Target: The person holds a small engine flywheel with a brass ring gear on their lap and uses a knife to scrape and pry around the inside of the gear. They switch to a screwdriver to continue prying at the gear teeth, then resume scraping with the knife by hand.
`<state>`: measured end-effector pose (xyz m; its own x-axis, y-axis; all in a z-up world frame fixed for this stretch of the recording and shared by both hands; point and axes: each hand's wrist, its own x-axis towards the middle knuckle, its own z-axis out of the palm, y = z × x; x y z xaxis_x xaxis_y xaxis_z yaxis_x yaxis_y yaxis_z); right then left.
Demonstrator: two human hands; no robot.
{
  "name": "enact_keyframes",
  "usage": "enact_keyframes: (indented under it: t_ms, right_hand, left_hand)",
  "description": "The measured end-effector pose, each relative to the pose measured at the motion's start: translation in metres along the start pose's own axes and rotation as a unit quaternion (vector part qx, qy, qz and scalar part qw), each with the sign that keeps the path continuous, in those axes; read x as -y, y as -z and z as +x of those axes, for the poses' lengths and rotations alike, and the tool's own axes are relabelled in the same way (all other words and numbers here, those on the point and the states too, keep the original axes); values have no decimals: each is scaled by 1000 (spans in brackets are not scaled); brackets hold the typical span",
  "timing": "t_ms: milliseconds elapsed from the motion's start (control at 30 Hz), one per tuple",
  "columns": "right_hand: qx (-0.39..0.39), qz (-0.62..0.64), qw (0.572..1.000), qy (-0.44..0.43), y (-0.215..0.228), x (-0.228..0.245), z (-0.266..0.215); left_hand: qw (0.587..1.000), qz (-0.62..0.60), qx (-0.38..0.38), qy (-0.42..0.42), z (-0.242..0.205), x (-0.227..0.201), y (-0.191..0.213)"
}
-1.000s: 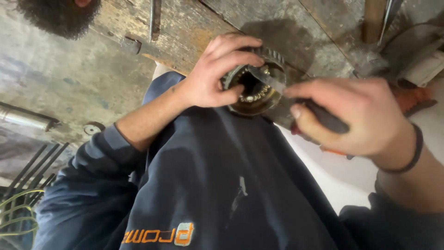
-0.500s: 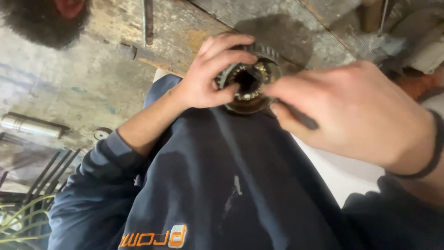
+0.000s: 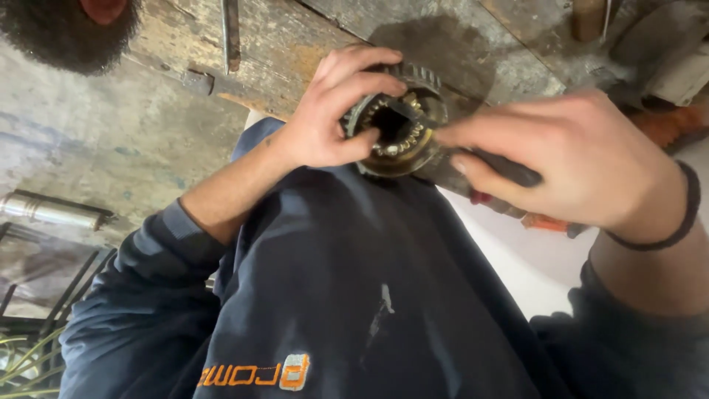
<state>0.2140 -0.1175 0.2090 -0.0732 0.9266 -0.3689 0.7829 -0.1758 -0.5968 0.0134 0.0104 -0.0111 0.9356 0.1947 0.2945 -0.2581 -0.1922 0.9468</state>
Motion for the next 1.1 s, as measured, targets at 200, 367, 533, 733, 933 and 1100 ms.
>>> enact_keyframes:
  t_ms: [200,367,533,733,933,1100]
  right_hand:
    - [43,-18,999,-8,7,13,32]
    - [64,-22,997,-24,10,13,39]
    - [58,-11,998,-6,5,6,33]
    - [6,15,1000,-10,-17,10,22]
    - [19,1,1000,-5,-22,0,47]
    - [16,-26,1000,4,-56,-15,50]
  left_hand:
    - [1000,0,-6,18,-1,-4,-1]
    - [1000,-7,-19,18,-5,-3,-2]
    - [1000,-8,-2,8,0,-1,-1]
    - [1000,-6,-10,12,-1,0,-3]
    - [1000,4,7,4,-1,4,-3]
    - [1000,23,13,0,-4,4,-5]
